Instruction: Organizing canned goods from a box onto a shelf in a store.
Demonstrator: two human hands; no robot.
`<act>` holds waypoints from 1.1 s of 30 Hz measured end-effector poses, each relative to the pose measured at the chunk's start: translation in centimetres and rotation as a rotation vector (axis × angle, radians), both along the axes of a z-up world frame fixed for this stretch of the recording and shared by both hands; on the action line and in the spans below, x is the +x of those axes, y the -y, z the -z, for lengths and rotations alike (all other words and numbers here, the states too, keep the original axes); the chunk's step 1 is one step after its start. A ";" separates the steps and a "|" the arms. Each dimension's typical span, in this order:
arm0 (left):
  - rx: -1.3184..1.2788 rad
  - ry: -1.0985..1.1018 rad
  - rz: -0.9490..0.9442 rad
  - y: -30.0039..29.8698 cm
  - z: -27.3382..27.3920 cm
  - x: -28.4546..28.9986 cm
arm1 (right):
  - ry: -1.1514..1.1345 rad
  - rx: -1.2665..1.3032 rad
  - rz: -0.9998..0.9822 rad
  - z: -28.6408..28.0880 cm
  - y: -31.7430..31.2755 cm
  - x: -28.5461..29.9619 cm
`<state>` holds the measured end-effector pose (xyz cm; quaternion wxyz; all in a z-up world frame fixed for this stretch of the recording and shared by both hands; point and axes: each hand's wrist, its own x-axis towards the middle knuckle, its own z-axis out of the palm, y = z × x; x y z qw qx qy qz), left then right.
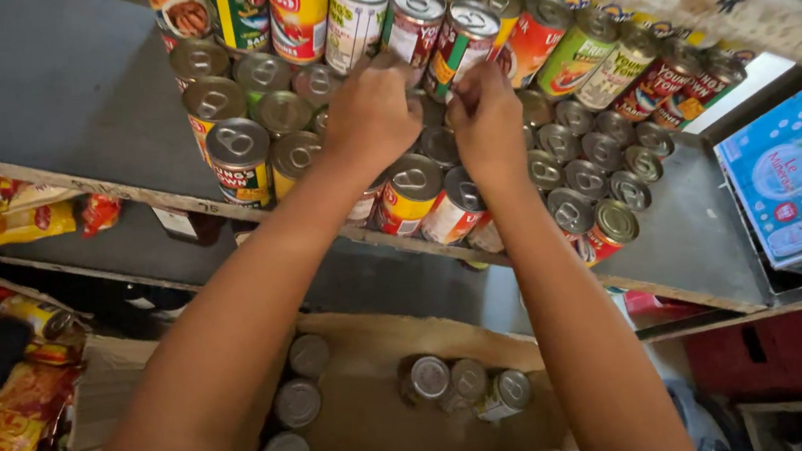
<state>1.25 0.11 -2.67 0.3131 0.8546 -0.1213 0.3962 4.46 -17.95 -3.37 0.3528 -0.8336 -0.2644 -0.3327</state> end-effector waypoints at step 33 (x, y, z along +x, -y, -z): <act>0.095 0.038 -0.056 -0.1 1.5 1.4 | -0.135 0.141 -0.159 0.8 0.3 1.7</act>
